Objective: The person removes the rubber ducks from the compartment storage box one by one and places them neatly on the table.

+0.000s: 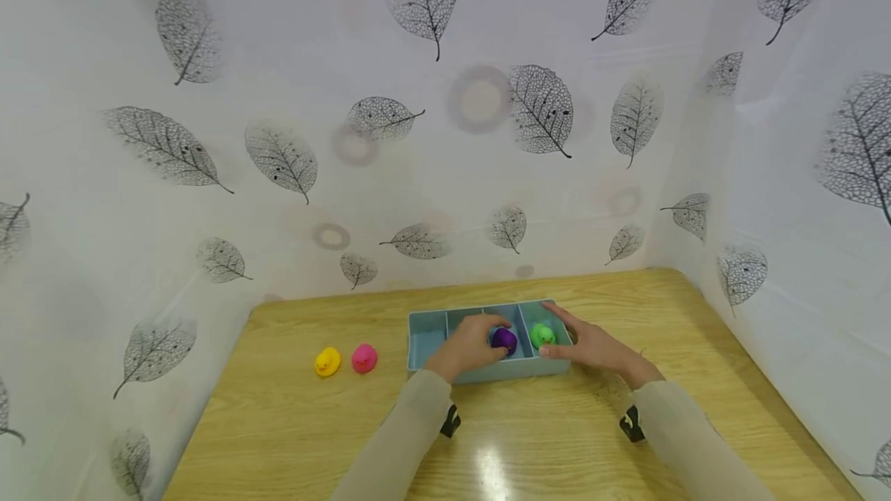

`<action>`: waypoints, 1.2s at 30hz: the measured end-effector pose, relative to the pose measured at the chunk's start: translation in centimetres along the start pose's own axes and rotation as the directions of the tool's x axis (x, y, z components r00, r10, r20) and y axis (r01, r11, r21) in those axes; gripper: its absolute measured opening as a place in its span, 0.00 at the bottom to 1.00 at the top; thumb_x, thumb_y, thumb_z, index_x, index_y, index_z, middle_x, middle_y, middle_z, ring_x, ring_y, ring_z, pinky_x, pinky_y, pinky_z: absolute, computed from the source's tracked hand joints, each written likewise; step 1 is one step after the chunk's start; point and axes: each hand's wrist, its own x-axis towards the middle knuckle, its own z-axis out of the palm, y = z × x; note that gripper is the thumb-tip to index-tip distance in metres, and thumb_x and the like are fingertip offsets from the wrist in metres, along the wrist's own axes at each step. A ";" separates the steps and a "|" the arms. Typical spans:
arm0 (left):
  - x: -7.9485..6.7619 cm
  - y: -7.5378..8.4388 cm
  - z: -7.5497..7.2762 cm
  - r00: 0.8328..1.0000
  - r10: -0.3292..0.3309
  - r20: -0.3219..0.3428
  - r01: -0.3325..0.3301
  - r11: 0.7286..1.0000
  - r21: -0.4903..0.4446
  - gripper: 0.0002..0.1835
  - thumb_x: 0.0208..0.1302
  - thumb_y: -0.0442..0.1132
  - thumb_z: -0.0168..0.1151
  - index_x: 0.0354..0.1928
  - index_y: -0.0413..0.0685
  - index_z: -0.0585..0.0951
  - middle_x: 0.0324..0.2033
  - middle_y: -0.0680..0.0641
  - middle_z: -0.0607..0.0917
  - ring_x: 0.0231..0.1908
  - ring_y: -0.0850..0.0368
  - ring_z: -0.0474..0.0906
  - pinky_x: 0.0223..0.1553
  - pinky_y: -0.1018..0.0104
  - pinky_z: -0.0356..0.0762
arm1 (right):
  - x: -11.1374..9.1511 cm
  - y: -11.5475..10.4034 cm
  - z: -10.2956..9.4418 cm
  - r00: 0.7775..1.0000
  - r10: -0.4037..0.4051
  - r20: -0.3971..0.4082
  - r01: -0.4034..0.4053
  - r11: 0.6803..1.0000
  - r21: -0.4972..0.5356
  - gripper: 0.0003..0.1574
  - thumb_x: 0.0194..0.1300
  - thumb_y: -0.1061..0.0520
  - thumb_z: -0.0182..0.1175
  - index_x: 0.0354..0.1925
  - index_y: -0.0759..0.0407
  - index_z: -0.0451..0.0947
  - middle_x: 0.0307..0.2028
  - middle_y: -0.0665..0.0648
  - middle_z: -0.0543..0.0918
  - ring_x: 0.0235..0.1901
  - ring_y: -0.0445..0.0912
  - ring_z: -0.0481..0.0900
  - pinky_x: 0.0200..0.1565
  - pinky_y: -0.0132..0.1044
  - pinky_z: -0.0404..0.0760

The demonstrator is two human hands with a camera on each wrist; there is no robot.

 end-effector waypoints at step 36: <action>1.5 0.9 0.6 0.993 -0.102 0.055 0.097 0.992 0.084 0.21 0.66 0.40 0.74 0.60 0.46 0.86 0.56 0.44 0.87 0.57 0.47 0.84 0.59 0.56 0.85 | -0.1 0.2 0.2 1.000 -0.010 -0.010 0.010 1.000 -0.004 0.62 0.69 0.32 0.66 0.86 0.37 0.42 0.81 0.74 0.54 0.74 0.78 0.60 0.65 0.78 0.70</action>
